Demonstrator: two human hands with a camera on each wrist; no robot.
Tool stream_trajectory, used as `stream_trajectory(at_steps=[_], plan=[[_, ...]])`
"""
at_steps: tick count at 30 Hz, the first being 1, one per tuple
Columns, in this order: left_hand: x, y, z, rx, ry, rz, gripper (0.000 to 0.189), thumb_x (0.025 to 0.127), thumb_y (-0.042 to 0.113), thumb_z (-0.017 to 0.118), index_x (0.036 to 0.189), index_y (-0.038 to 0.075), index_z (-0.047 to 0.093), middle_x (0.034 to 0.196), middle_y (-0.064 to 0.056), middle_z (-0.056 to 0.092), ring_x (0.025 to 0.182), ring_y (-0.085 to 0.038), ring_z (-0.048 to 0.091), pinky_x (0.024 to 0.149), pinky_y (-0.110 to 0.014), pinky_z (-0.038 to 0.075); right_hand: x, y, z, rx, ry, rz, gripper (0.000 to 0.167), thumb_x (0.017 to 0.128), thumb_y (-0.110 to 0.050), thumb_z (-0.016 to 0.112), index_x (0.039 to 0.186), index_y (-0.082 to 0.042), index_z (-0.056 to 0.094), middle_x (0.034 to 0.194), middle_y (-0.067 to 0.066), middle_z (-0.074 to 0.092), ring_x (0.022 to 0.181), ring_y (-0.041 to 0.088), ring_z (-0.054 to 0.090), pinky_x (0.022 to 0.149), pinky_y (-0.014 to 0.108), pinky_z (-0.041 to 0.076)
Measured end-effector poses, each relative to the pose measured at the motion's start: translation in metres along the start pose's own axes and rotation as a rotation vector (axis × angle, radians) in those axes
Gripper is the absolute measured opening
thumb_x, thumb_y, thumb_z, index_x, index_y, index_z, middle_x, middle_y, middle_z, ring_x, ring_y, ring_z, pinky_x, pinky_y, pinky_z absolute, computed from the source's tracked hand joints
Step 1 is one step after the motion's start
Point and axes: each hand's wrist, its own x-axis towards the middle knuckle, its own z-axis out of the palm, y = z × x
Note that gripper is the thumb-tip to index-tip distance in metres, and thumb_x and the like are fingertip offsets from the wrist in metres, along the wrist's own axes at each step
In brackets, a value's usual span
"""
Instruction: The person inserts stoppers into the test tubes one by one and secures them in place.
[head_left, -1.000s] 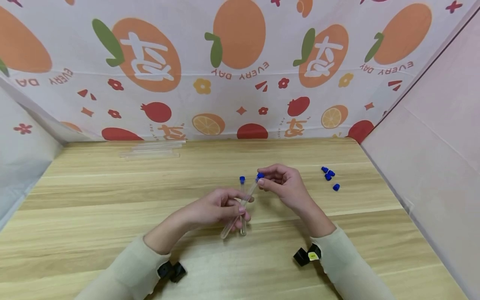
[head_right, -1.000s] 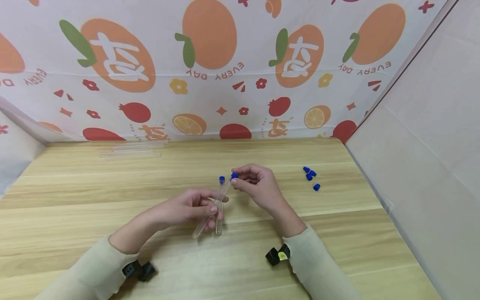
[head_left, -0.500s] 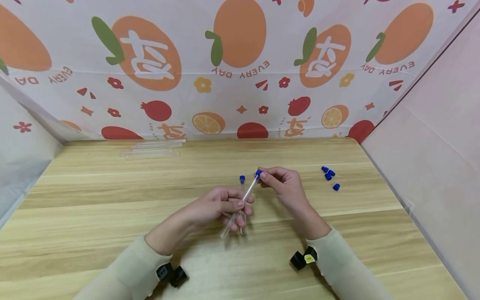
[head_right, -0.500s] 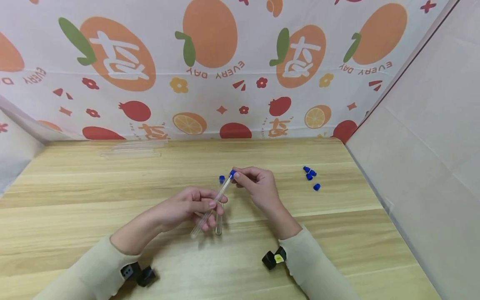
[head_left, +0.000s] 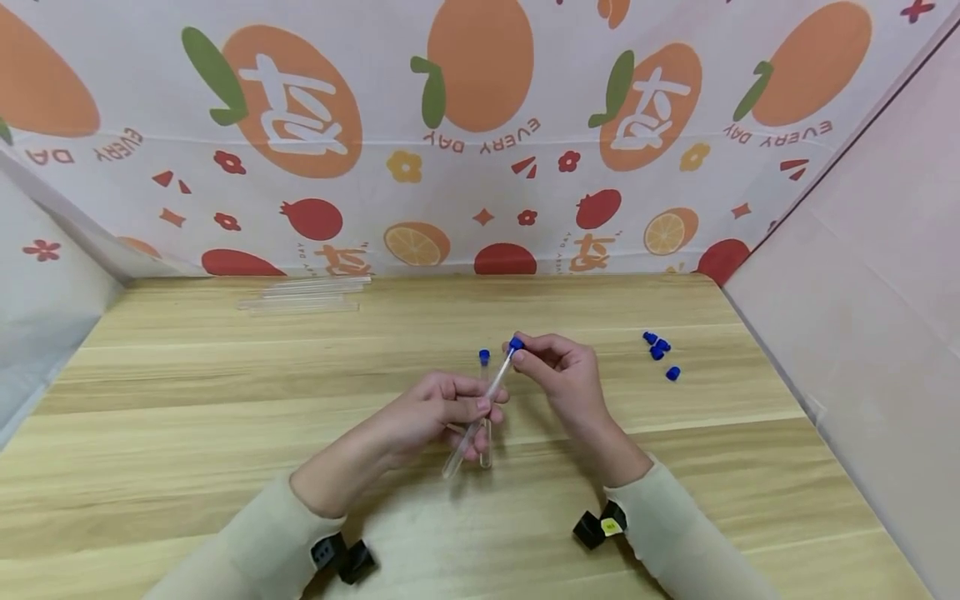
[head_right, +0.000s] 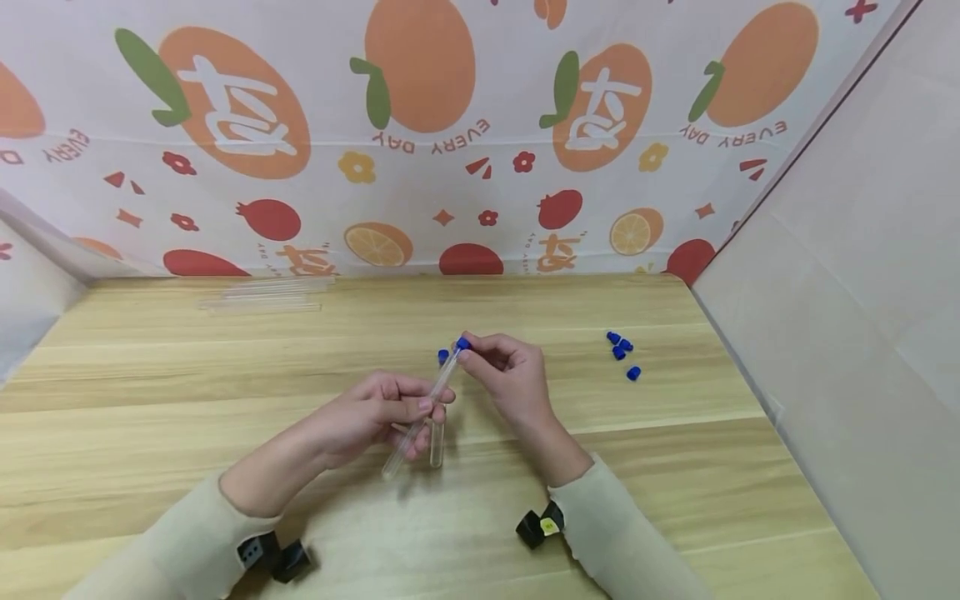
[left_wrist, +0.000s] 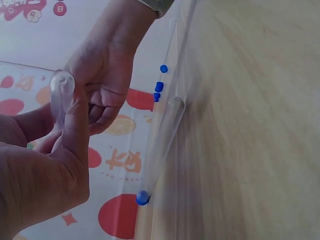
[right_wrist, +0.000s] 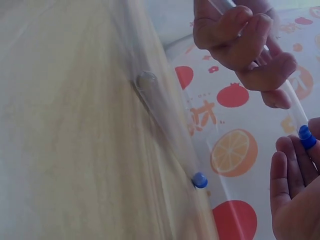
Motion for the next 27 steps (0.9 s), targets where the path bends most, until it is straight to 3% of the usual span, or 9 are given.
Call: stream_trajectory(at_steps=[4,17,27], plan=[[0.000,0.000,0.001,0.014,0.013,0.009,0.039,0.104,0.009,0.051,0.135,-0.016,0.049,0.095,-0.003,0.069,0.063,-0.012,0.064,0.058,-0.026,0.059,0.000,0.002,0.003,0.018,-0.001,-0.001,0.026,0.091,-0.001,0.071,0.111,0.015,0.065,0.103,0.013,0.076,0.096,0.016,0.072,0.088,0.031,0.059],[0.000,0.001,-0.001,0.032,0.028,0.016,0.034,0.105,0.011,0.049,0.129,-0.013,0.054,0.090,-0.001,0.069,0.060,-0.011,0.063,0.056,-0.026,0.058,-0.001,-0.002,0.004,-0.017,-0.013,-0.004,0.023,0.090,-0.001,0.071,0.110,0.012,0.068,0.100,0.005,0.077,0.094,0.014,0.071,0.086,0.029,0.058],[0.000,0.005,-0.003,0.058,0.011,0.010,0.034,0.105,0.011,0.049,0.126,-0.015,0.057,0.085,0.000,0.065,0.055,-0.009,0.060,0.051,-0.024,0.055,0.003,-0.008,-0.006,-0.048,-0.110,0.006,0.020,0.090,-0.001,0.072,0.103,0.013,0.068,0.100,0.001,0.076,0.093,0.015,0.071,0.084,0.028,0.059]])
